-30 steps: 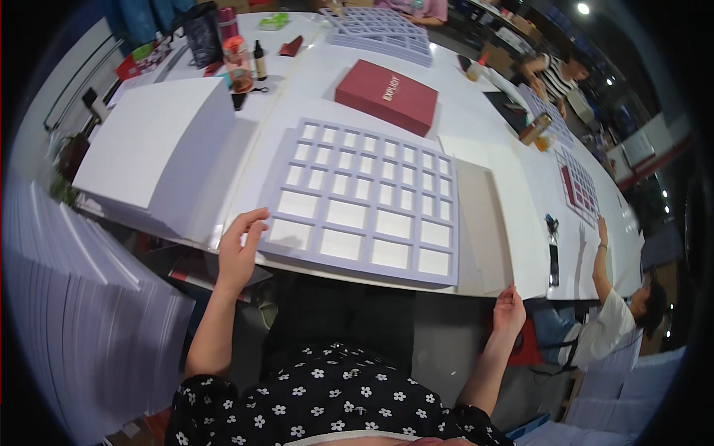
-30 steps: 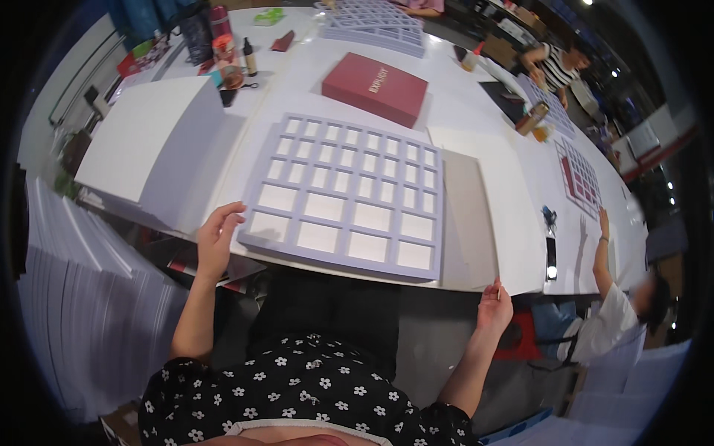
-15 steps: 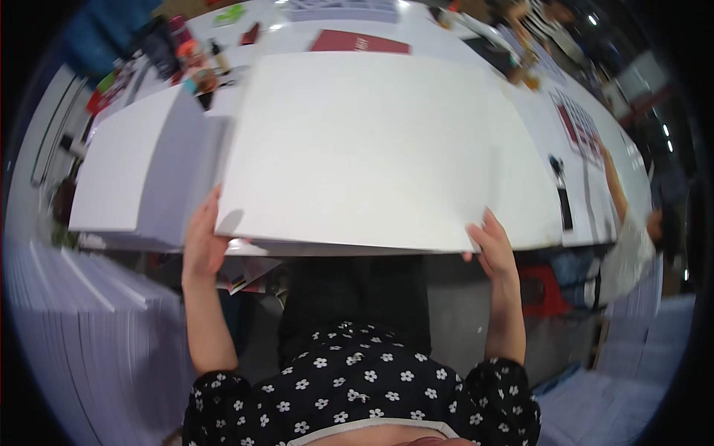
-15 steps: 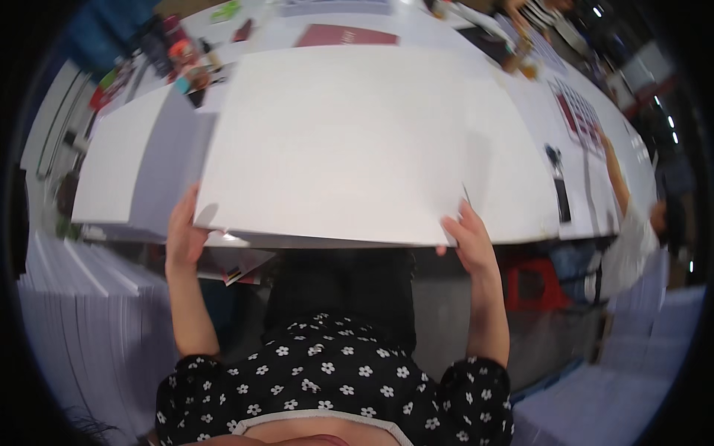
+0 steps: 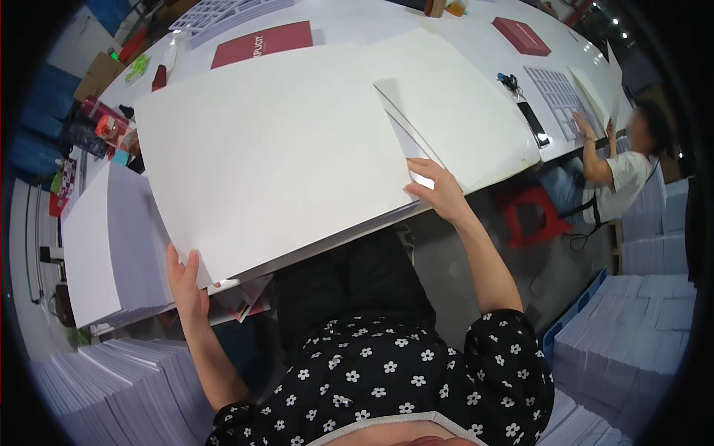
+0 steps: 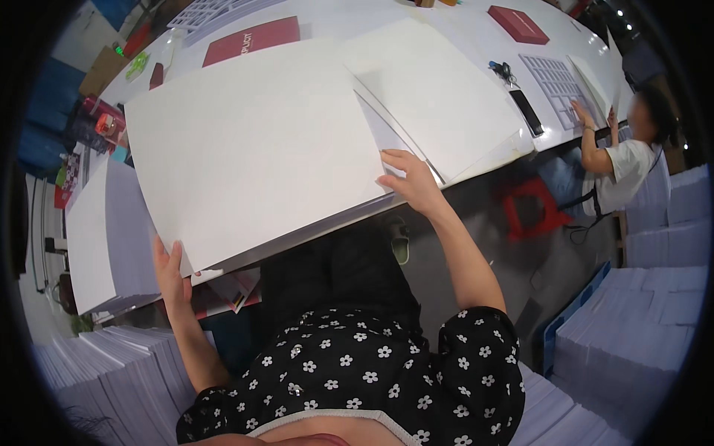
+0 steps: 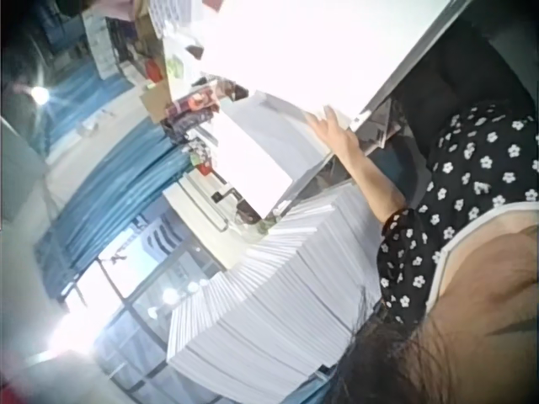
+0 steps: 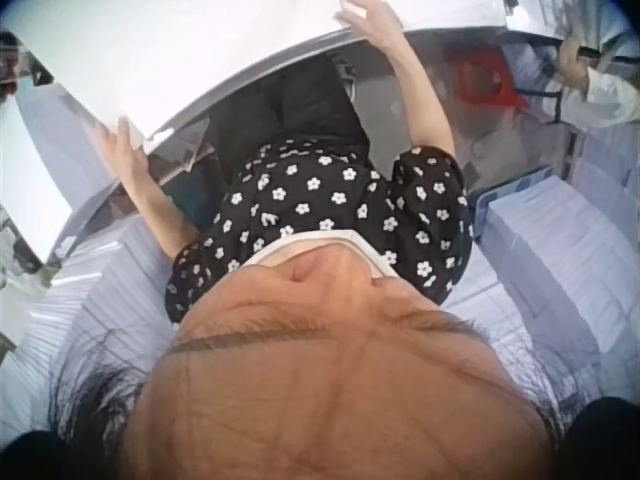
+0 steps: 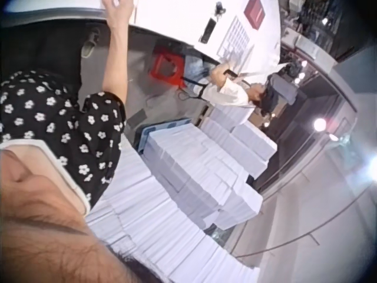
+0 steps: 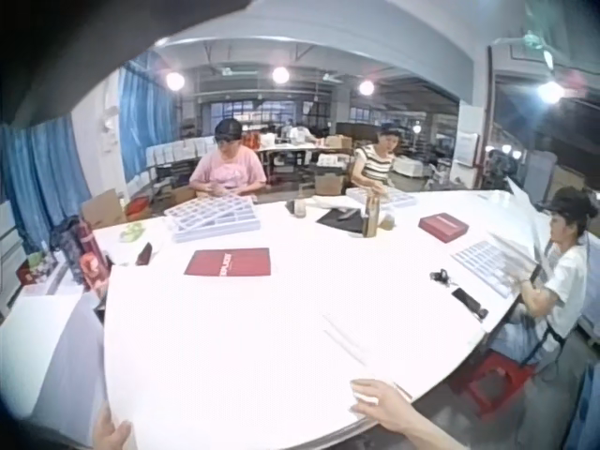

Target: The person repeatedly places a white sheet of paper onto a table, aligns a purple grid-like frame over it, and then removes the frame. This cycle is performed continuously throughout the clip.

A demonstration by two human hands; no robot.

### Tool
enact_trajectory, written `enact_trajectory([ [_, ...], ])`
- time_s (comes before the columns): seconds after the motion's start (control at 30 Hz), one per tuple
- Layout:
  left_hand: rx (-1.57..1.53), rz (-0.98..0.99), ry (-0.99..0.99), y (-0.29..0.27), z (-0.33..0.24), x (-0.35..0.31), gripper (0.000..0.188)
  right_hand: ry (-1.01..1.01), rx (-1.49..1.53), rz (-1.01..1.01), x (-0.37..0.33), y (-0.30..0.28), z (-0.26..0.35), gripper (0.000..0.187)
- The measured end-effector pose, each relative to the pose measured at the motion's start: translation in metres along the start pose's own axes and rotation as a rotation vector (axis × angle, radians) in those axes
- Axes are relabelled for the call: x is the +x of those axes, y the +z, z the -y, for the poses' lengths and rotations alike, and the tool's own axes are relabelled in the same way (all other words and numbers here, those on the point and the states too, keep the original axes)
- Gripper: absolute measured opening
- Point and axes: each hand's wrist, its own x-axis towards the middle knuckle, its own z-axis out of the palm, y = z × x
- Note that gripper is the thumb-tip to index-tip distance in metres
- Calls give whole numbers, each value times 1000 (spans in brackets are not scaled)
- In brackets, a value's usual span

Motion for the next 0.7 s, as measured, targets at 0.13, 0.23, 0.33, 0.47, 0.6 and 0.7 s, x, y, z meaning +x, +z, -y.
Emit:
enact_trajectory([
  [0.13,12,-74,26,6,5,4,43,76,22,49,-3,-1,2,47],
  [0.23,8,-99,36,6,9,6,44,126,17,50,-5,-1,5,46],
  [0.33,3,-48,15,8,4,5,43,127,28,51,-6,-1,3,46],
  [0.47,5,-25,12,8,3,4,41,211,103,62,-6,1,2,45],
  [0.6,18,-30,23,10,2,4,41,246,123,60,-6,1,2,45],
  [0.7,28,-41,24,14,1,4,41,244,104,64,-6,2,-1,46],
])
